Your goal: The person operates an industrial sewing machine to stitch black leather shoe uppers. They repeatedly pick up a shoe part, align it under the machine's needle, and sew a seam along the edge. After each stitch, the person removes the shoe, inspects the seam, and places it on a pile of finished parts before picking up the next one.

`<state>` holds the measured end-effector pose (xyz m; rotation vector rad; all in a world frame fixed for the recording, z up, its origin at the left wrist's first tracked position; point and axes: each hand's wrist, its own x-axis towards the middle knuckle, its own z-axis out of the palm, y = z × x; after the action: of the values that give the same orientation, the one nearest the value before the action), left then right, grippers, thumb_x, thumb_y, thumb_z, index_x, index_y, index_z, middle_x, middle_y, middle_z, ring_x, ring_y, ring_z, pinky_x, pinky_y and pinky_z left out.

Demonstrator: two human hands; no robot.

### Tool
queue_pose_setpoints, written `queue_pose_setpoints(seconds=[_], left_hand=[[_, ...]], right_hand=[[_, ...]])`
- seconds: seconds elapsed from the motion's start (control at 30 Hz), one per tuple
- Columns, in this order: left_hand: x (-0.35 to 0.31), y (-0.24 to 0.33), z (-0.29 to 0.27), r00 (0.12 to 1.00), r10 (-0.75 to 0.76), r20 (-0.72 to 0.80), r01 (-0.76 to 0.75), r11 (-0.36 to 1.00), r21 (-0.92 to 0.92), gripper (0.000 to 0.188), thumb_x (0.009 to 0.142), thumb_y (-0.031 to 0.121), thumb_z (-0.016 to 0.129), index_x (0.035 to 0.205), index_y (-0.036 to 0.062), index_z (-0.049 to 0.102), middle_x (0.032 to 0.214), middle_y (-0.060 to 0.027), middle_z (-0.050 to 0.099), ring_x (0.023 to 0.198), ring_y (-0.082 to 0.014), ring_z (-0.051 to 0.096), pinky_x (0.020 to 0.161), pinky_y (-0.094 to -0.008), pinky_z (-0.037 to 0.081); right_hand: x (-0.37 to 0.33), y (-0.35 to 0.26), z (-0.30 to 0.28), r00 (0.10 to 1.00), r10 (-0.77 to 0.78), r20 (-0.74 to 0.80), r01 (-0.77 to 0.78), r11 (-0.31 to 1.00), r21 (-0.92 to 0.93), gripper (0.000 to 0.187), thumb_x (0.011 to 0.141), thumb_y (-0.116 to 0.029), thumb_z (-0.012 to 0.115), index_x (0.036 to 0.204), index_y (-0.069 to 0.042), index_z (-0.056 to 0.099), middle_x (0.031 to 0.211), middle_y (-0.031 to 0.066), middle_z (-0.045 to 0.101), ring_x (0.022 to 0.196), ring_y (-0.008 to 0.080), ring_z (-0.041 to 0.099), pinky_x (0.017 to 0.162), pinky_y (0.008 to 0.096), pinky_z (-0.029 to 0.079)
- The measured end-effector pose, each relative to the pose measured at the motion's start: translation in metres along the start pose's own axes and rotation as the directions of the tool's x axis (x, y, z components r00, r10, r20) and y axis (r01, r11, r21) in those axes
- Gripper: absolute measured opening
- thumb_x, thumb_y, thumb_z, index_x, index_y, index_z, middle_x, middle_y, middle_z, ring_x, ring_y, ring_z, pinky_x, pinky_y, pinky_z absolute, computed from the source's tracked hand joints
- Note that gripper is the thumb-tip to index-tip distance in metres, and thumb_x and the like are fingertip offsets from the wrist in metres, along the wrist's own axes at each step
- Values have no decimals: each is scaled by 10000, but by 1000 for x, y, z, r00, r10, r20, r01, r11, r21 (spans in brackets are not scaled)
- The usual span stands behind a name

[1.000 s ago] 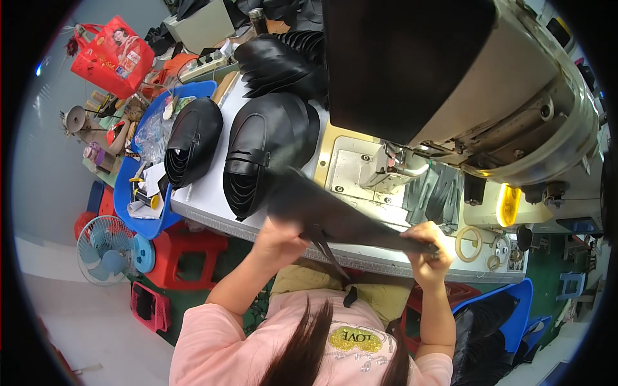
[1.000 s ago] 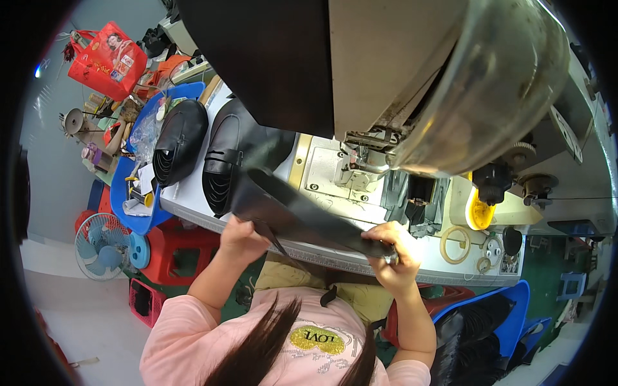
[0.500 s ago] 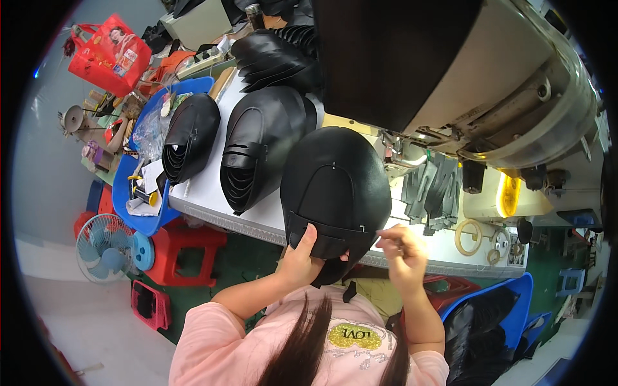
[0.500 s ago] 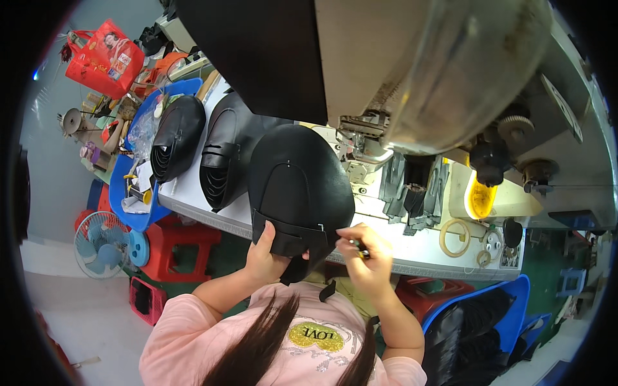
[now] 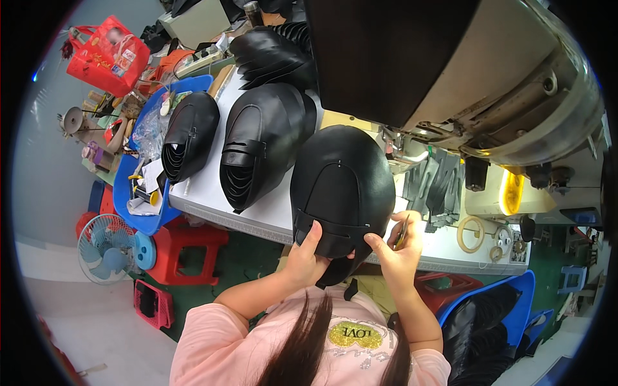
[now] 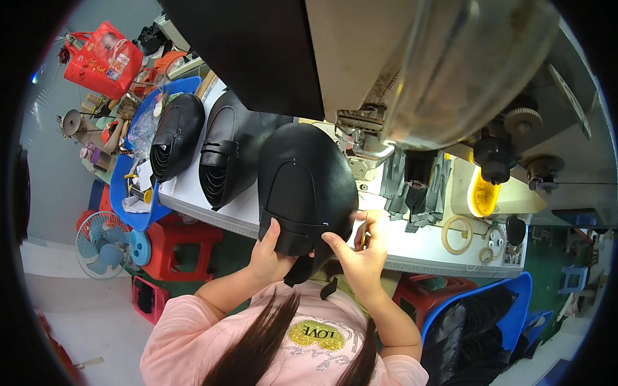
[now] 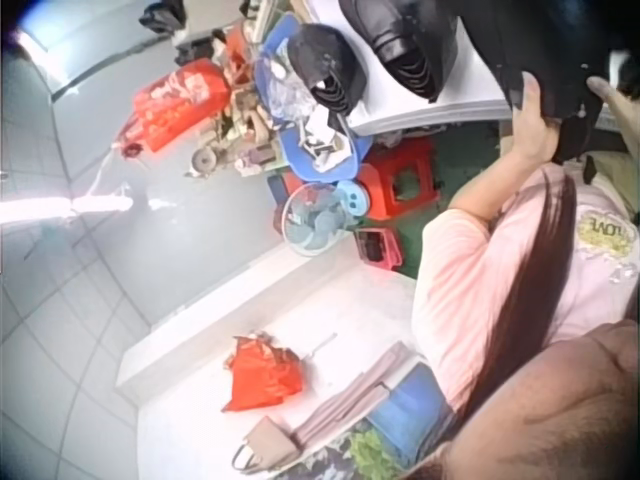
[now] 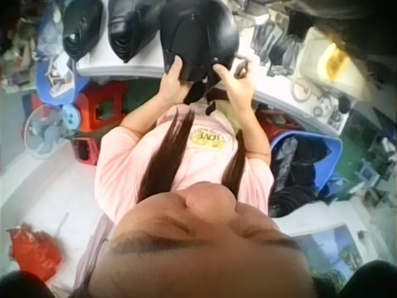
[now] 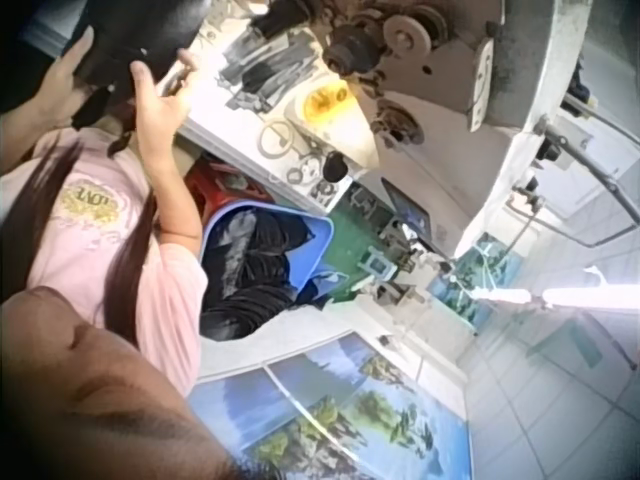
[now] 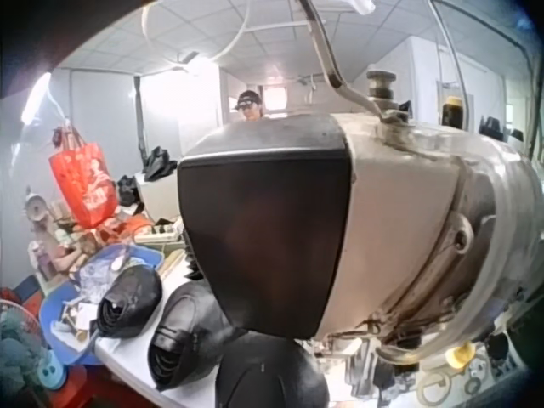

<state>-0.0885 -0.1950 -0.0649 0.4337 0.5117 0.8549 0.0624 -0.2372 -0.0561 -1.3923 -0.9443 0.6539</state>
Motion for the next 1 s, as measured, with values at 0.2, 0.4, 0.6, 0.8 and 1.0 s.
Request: queue_pose_setpoints(seconds=[0.2,0.4,0.6,0.8,1.0], left_hand=[[1,-2,-4,992,-120,29,121,991,-60,434,899,361,414,1183,36,380,1007,-141,546,827,-257,569,669,-383,487],[2,-6,-11,972,-208,108,205,978,36,521,890,446,365,1224,46,363,1073,-121,528,925,-236,539,732,-366,458],[-17,19,-21,888,-308,343,-184,446,876,258,820,225,536,913,-5,607,972,-150,575,895,-248,559,789,-333,462],[18,31,10,382,35,923,-801,-487,350,203,635,65,613,829,8,599,937,-141,566,902,-281,551,728,-369,481],[29,22,3,291,0,957,-823,-510,250,181,647,65,611,822,23,596,961,-137,577,890,-261,565,681,-340,489]], right_hand=[[11,11,-13,799,363,480,-588,639,495,700,603,-57,747,1188,32,373,943,139,564,799,197,591,701,301,504],[12,8,-15,783,351,513,-611,583,535,570,618,-30,725,1118,25,458,976,115,567,808,185,586,727,307,496],[20,7,-22,852,354,387,-505,751,425,505,626,-21,718,1078,24,497,987,97,575,863,171,565,786,298,463],[16,3,-19,824,372,428,-546,724,421,352,658,-27,704,977,25,565,905,76,605,808,140,568,751,278,467],[13,10,-26,790,393,470,-586,708,395,399,680,-65,699,1029,17,526,929,67,582,836,146,558,754,281,457]])
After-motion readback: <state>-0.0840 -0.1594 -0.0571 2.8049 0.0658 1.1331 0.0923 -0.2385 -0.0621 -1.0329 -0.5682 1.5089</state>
